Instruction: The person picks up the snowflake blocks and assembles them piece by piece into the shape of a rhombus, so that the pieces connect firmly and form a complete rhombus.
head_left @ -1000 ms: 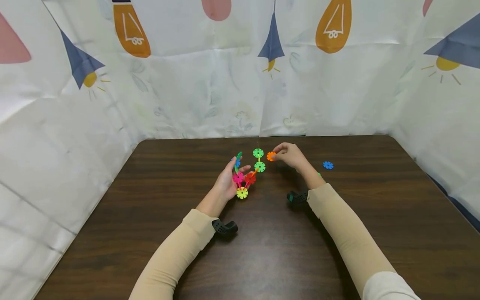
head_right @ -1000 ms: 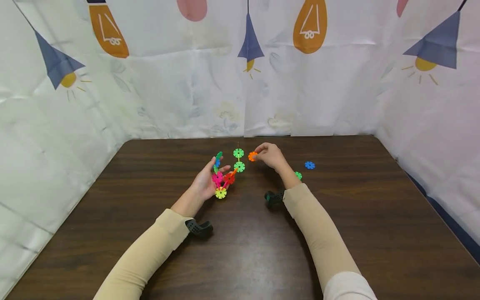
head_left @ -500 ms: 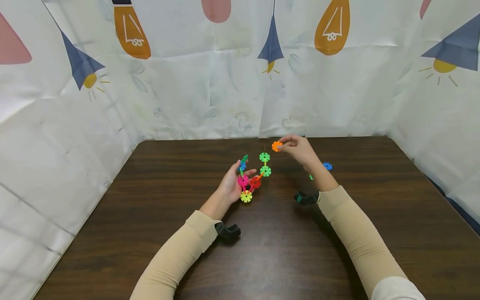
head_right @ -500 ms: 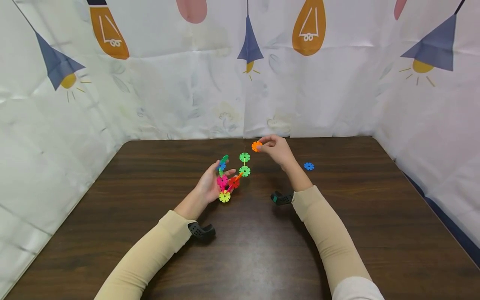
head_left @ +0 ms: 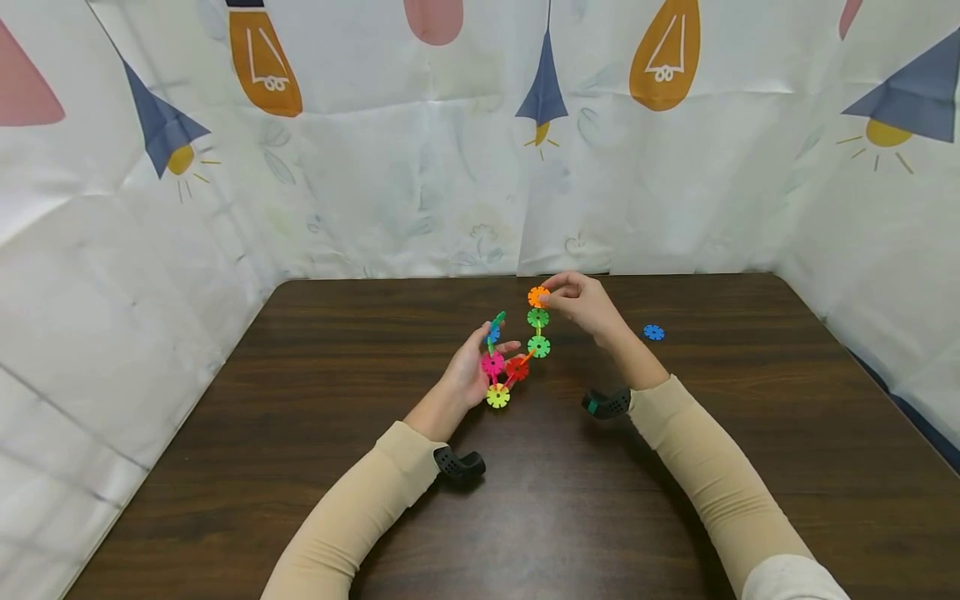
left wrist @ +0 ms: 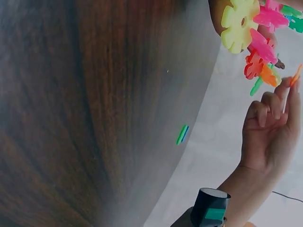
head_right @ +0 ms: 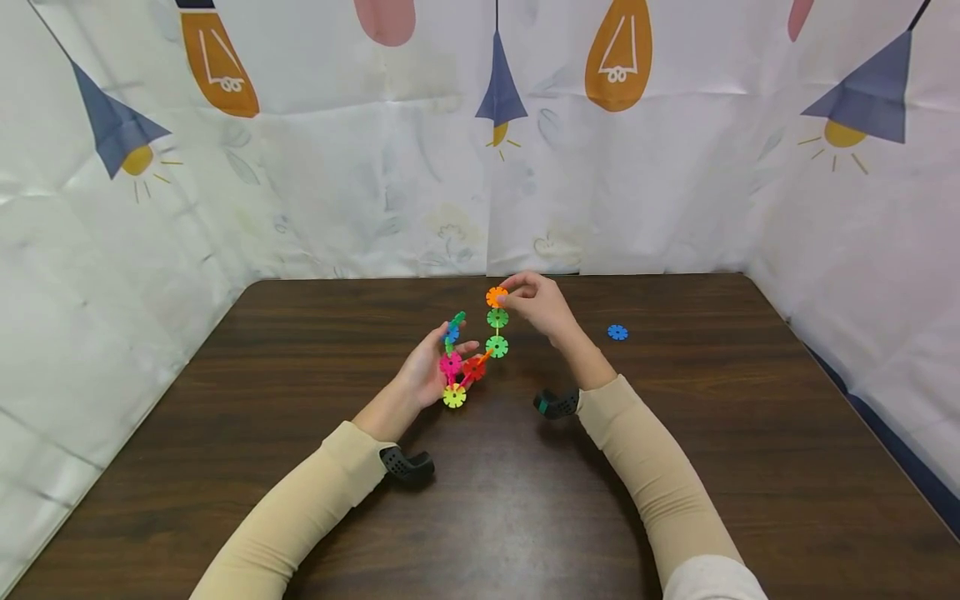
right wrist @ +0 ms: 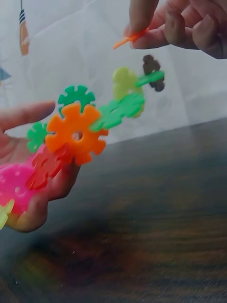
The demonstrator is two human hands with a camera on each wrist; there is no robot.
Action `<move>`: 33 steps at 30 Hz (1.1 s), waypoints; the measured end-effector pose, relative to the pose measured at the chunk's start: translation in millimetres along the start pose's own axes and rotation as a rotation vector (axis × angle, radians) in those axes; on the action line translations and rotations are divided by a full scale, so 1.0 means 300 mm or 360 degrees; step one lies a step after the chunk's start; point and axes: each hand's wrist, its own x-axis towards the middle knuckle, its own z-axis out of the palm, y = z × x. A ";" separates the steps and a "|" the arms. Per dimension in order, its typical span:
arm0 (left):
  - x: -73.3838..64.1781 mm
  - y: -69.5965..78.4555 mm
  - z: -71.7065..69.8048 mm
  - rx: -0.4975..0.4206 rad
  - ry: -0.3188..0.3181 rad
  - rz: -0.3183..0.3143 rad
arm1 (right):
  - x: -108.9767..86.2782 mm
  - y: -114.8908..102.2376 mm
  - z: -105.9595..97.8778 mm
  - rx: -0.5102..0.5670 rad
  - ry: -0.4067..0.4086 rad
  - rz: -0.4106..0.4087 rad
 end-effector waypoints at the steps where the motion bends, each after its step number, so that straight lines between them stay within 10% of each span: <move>1: -0.002 -0.001 0.002 0.0007 0.0001 0.0003 | -0.001 0.002 0.006 0.0001 0.0001 -0.0016; 33: -0.006 -0.019 0.037 0.0040 0.0018 0.0008 | -0.020 0.020 0.109 -0.0092 0.0179 -0.0164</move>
